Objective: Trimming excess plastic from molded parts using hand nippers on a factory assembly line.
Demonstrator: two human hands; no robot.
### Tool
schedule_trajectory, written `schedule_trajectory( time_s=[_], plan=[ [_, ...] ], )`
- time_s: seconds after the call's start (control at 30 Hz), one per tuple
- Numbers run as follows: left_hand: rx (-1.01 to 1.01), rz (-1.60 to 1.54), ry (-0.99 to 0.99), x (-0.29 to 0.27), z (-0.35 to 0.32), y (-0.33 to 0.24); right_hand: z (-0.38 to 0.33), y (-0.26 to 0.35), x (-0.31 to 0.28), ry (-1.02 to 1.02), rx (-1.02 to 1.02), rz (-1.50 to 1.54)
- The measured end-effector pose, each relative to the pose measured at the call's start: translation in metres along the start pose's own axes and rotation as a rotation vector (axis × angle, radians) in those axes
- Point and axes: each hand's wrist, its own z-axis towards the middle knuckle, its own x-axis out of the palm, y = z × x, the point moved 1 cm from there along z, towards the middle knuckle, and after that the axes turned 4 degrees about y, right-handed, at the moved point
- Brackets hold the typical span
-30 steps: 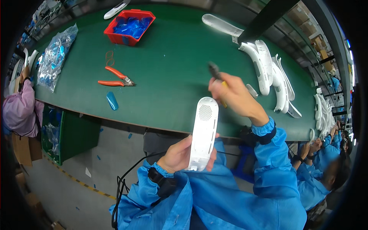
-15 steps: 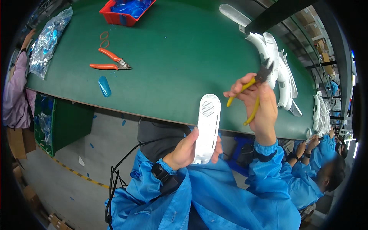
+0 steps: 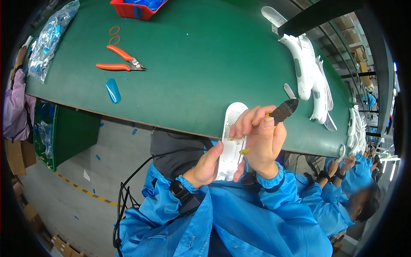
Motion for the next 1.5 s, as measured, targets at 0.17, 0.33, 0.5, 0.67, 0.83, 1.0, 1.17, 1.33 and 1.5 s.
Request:
schedule_trajectory(
  time_s=[0.17, 0.33, 0.5, 0.67, 0.83, 1.0, 1.17, 1.33, 1.5],
  plan=[
    [0.004, 0.017, 0.01, -0.001, 0.0, -0.001, 0.0, -0.006, 0.001, -0.004, -0.022, -0.009],
    [0.016, 0.039, 0.016, -0.003, 0.0, 0.001, 0.0, -0.007, 0.001, 0.0, -0.034, -0.025],
    [0.007, 0.043, -0.005, 0.0, 0.0, -0.001, -0.002, -0.008, 0.002, -0.012, -0.05, -0.058],
    [0.007, 0.048, 0.005, -0.001, -0.002, -0.001, 0.0, -0.01, 0.005, 0.024, -0.071, -0.168],
    [0.04, -0.002, 0.057, -0.006, -0.002, 0.003, 0.001, -0.011, 0.006, 0.06, -0.079, -0.219],
    [0.016, 0.022, -0.012, 0.003, -0.002, -0.002, 0.004, -0.004, 0.007, -0.023, -0.056, -0.044],
    [0.016, 0.072, -0.015, -0.002, -0.002, -0.001, -0.002, -0.009, 0.006, 0.035, -0.042, -0.135],
    [0.053, -0.005, -0.008, 0.001, -0.002, -0.002, 0.0, -0.006, 0.006, 0.02, -0.112, -0.045],
    [0.05, 0.058, 0.034, -0.004, -0.002, -0.002, -0.001, -0.009, 0.007, 0.056, -0.076, -0.174]
  ],
)
